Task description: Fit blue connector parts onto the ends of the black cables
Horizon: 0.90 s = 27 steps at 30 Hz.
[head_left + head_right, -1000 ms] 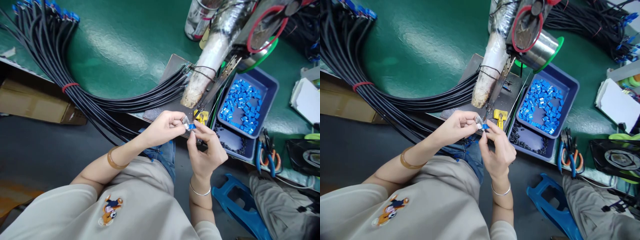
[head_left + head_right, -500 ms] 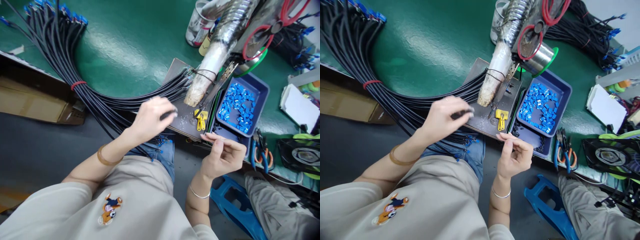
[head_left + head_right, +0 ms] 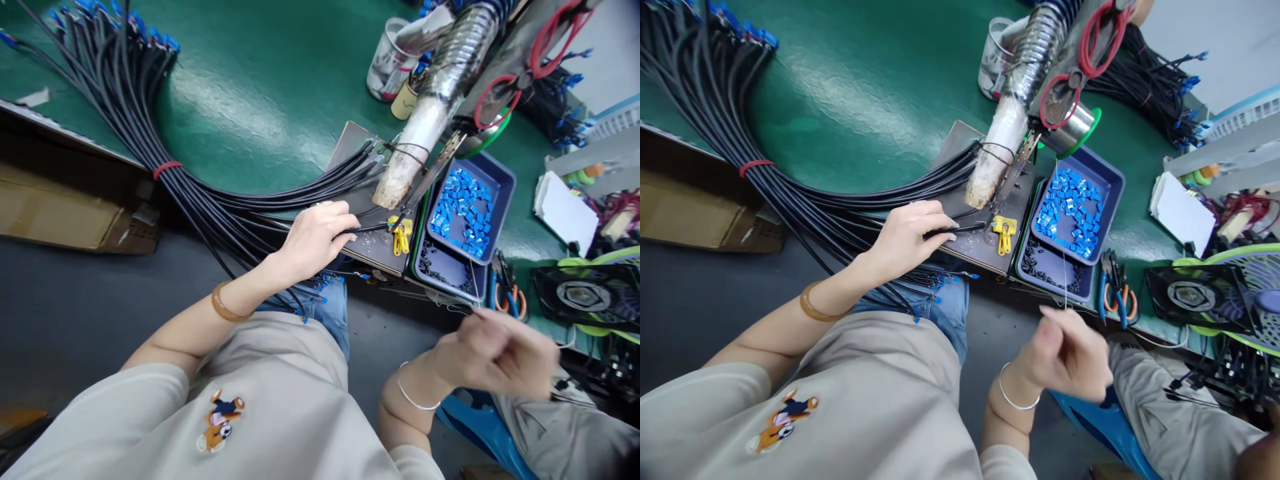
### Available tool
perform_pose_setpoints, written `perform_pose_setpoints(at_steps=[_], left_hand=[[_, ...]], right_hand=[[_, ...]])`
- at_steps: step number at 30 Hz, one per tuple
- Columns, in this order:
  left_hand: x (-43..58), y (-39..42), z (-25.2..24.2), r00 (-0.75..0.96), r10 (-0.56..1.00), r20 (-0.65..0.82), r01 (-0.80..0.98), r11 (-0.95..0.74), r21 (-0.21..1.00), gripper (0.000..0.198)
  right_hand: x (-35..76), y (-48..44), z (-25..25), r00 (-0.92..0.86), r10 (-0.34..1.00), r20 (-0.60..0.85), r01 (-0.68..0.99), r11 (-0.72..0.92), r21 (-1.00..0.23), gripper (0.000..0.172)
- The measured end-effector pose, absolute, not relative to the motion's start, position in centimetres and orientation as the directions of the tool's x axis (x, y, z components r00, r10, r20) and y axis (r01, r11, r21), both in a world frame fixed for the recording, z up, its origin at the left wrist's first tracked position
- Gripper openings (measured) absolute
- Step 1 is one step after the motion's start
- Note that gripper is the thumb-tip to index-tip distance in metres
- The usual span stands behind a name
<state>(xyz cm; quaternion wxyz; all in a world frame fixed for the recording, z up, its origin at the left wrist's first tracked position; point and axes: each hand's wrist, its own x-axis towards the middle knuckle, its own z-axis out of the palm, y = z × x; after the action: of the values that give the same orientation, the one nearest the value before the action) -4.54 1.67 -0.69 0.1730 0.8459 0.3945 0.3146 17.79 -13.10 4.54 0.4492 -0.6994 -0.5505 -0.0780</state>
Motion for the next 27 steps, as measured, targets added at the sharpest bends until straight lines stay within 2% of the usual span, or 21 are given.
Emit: perform_pose_setpoints(at_steps=[1, 4, 8, 10, 13, 16, 18, 19, 21, 24, 25, 27], left_hand=[[-4.6, 1.6, -0.7, 0.498, 0.765, 0.408, 0.561, -0.644, 0.521, 0.018], [-4.5, 1.3, -0.6, 0.490, 0.730, 0.477, 0.562, -0.682, 0.468, 0.022], [-4.6, 0.7, -0.1, 0.488, 0.729, 0.480, 0.566, -0.683, 0.461, 0.025], [-4.9, 0.4, 0.4, 0.550, 0.732, 0.401, 0.522, -0.677, 0.519, 0.023], [-5.5, 0.2, 1.8, 0.723, 0.644, 0.249, 0.301, -0.618, 0.726, 0.015], [-5.9, 0.1, 3.5, 0.929, 0.338, 0.152, -0.030, -0.340, 0.940, 0.010], [-6.1, 0.0, 4.2, 0.985, 0.111, 0.129, -0.122, -0.069, 0.990, 0.011], [-6.0, 0.0, 4.2, 0.992, 0.059, 0.110, -0.113, 0.053, 0.992, 0.011], [-5.8, -0.2, 3.6, 0.993, 0.114, 0.037, -0.066, 0.265, 0.962, 0.010], [-5.3, -0.5, 1.4, 0.849, 0.509, -0.141, -0.173, 0.520, 0.837, 0.015], [-5.1, -0.6, 0.7, 0.769, 0.609, -0.194, -0.237, 0.554, 0.798, 0.017], [-4.6, -0.8, -0.5, 0.660, 0.710, -0.246, -0.296, 0.546, 0.784, 0.018]], right_hand=[[17.8, -11.9, 4.3, 0.408, 0.575, 0.709, 0.875, -0.022, -0.484, 0.022], [19.3, -8.4, 3.0, 0.310, 0.790, 0.529, 0.922, -0.114, -0.371, 0.030], [22.8, -5.9, 1.4, 0.307, 0.879, 0.365, 0.926, -0.187, -0.328, 0.033], [23.8, -5.3, 1.1, 0.333, 0.894, 0.300, 0.913, -0.225, -0.341, 0.035], [24.1, -4.9, 1.3, 0.384, 0.900, 0.208, 0.887, -0.297, -0.355, 0.038], [24.1, -4.9, 1.8, 0.395, 0.905, 0.159, 0.879, -0.322, -0.352, 0.045], [24.3, -5.1, 2.0, 0.402, 0.904, 0.146, 0.875, -0.332, -0.352, 0.045], [24.4, -5.2, 2.0, 0.408, 0.902, 0.140, 0.872, -0.340, -0.352, 0.044], [24.6, -5.4, 1.9, 0.412, 0.902, 0.132, 0.869, -0.346, -0.353, 0.041], [24.4, -5.5, 1.7, 0.412, 0.895, 0.169, 0.871, -0.333, -0.362, 0.033], [24.1, -5.6, 1.7, 0.426, 0.884, 0.195, 0.863, -0.332, -0.380, 0.029], [23.0, -5.8, 1.8, 0.472, 0.842, 0.262, 0.825, -0.317, -0.468, 0.022]])
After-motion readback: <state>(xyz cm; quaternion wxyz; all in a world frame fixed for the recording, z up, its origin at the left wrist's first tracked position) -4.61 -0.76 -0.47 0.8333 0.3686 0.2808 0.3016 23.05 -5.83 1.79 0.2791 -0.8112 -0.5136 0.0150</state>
